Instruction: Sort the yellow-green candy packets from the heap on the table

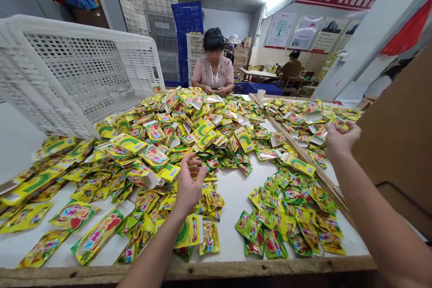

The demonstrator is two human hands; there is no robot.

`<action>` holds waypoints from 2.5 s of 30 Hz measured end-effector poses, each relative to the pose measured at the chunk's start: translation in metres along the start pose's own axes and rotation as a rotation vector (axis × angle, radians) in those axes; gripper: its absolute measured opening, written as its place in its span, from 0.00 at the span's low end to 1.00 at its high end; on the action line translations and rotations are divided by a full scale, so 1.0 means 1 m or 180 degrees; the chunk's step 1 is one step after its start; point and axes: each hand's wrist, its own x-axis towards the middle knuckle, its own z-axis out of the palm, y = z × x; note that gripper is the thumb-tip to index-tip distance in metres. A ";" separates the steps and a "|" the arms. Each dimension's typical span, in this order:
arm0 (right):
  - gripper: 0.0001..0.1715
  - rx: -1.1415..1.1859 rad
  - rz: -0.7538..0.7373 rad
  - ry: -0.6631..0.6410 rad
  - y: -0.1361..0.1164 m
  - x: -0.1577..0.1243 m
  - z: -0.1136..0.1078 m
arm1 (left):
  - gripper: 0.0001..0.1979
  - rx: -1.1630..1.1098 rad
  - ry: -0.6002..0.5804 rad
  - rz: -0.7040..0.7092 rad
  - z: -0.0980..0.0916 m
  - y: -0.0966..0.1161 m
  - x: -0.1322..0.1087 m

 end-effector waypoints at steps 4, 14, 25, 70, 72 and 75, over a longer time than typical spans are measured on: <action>0.13 -0.0297 -0.0600 -0.1422 0.019 -0.045 0.010 | 0.20 0.0015 0.0116 0.0054 -0.001 0.002 0.000; 0.08 -0.1092 -0.1159 -0.3054 0.073 -0.161 0.064 | 0.11 0.1148 -0.0894 0.0059 -0.010 -0.002 0.006; 0.09 -0.0963 -0.0830 -0.3156 0.065 -0.161 0.055 | 0.07 0.2940 -0.2197 0.0507 0.013 -0.007 -0.021; 0.16 0.0735 -0.0271 -0.4085 0.029 -0.234 -0.002 | 0.35 0.4467 0.0280 -0.1420 -0.066 0.005 0.095; 0.15 0.0684 -0.0396 -0.4100 0.027 -0.236 -0.003 | 0.34 0.4455 0.0183 -0.1417 -0.066 0.003 0.096; 0.14 0.0559 -0.0598 -0.4036 0.024 -0.240 -0.004 | 0.32 0.4491 0.0145 -0.1205 -0.060 0.008 0.090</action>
